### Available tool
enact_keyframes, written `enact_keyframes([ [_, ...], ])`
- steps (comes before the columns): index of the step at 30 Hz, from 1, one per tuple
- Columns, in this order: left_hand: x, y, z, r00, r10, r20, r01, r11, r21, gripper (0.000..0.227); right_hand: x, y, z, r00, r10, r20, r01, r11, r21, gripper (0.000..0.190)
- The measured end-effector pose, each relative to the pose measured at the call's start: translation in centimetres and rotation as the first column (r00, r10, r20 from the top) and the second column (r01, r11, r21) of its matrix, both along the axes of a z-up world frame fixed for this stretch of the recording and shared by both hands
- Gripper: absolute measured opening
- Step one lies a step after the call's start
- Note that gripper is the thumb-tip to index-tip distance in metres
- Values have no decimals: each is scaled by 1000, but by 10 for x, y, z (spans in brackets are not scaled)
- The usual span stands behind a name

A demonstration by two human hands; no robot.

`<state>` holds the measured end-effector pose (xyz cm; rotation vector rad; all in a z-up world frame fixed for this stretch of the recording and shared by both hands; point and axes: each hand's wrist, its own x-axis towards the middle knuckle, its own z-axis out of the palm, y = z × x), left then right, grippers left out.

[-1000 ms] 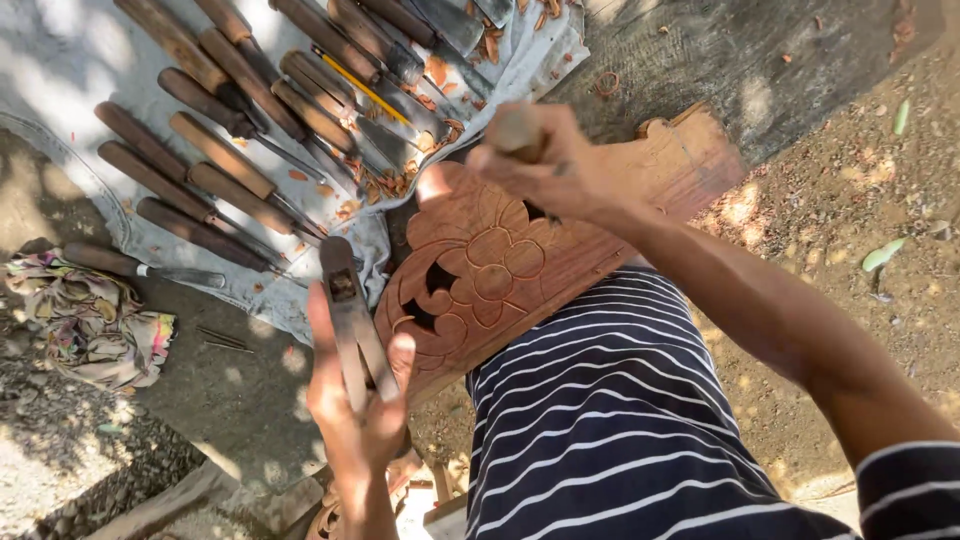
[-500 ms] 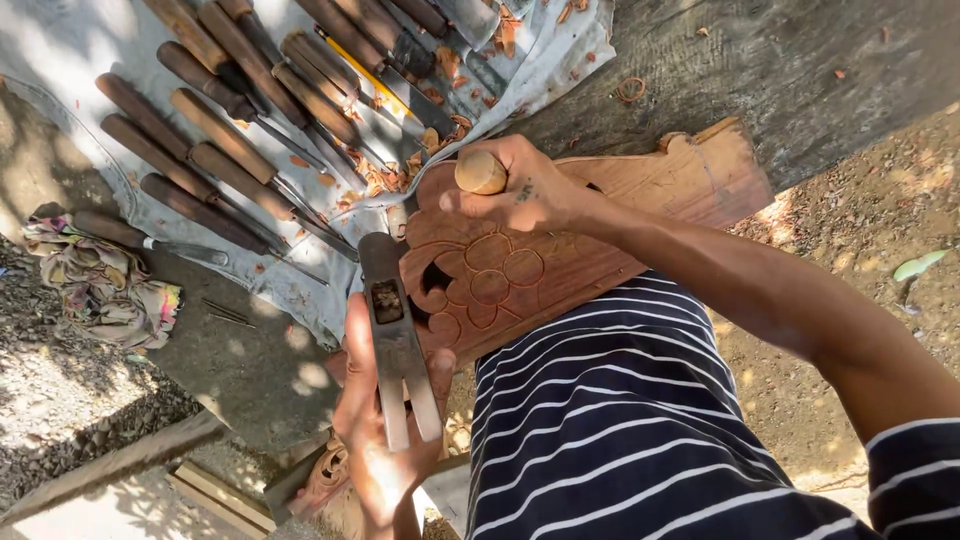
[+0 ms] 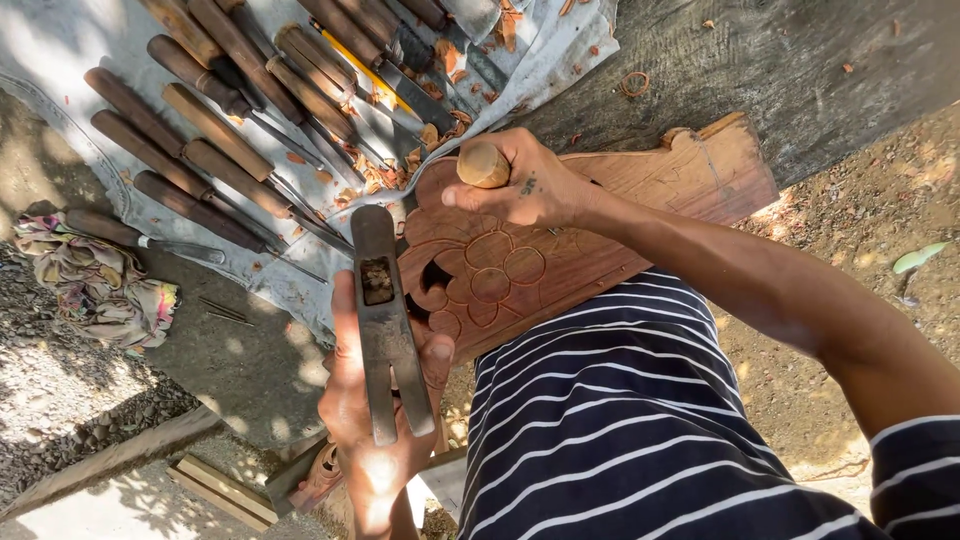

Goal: The recorder is using a hammer and chisels to carve intricate floral designs into a piece of wood.

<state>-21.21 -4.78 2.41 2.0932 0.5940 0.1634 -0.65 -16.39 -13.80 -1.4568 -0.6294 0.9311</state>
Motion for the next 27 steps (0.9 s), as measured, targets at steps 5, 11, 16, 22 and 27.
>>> enact_keyframes([
  [5,4,0,4,999,5,-36,-4,1000,20,87,-3,0,-3,1000,17,19,-18,999,38,32],
  [11,5,6,5,994,-103,20,97,975,198,60,-3,3,2,999,21,24,-23,997,78,33],
  [16,31,14,18,997,37,66,-38,999,20,73,-10,2,12,994,102,-39,-99,993,58,31],
  [22,60,16,-25,961,-276,1,271,944,190,75,-14,3,2,995,104,4,-104,994,44,22],
  [27,77,41,-32,924,-339,174,359,928,-96,66,-15,2,17,997,7,73,-25,968,251,29],
])
